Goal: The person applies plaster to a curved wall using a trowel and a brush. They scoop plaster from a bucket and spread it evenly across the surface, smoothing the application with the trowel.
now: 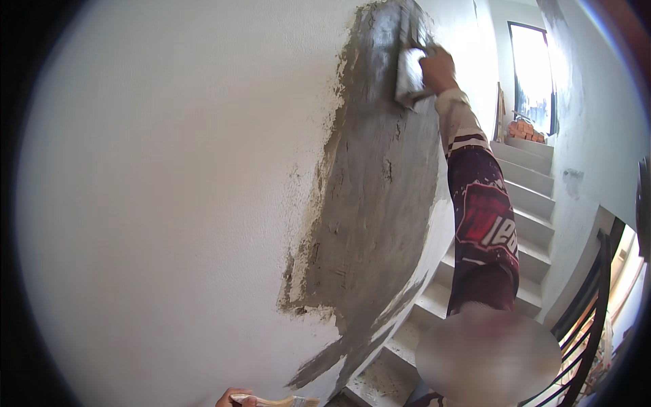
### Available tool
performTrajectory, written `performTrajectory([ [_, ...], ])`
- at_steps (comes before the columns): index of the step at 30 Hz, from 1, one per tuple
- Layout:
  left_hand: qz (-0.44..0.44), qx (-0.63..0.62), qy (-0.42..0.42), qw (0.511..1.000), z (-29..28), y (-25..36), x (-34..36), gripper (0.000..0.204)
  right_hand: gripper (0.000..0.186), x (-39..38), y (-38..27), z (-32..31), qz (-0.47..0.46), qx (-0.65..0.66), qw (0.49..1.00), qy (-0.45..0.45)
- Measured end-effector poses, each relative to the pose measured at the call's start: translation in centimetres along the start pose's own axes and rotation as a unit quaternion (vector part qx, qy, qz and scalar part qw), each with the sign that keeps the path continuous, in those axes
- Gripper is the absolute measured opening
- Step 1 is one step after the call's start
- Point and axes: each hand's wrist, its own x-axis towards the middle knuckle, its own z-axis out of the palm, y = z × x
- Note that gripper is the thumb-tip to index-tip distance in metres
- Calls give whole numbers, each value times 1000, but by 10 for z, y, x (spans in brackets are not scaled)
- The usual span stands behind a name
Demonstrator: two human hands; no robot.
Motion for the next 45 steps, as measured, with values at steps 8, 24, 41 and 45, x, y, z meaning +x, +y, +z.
performTrajectory([
  [8,-42,-41,63,996,6,0,-24,18,46,-54,7,-6,-23,-142,931,-336],
  [24,-1,13,54,998,18,31,2,23,41,-143,20,-18,380,71,859,-335],
  [41,139,-21,121,983,26,34,22,24,37,-206,51,-57,382,248,856,-245],
  [45,116,-6,155,981,26,28,20,27,35,-202,52,-74,363,329,847,-207],
])
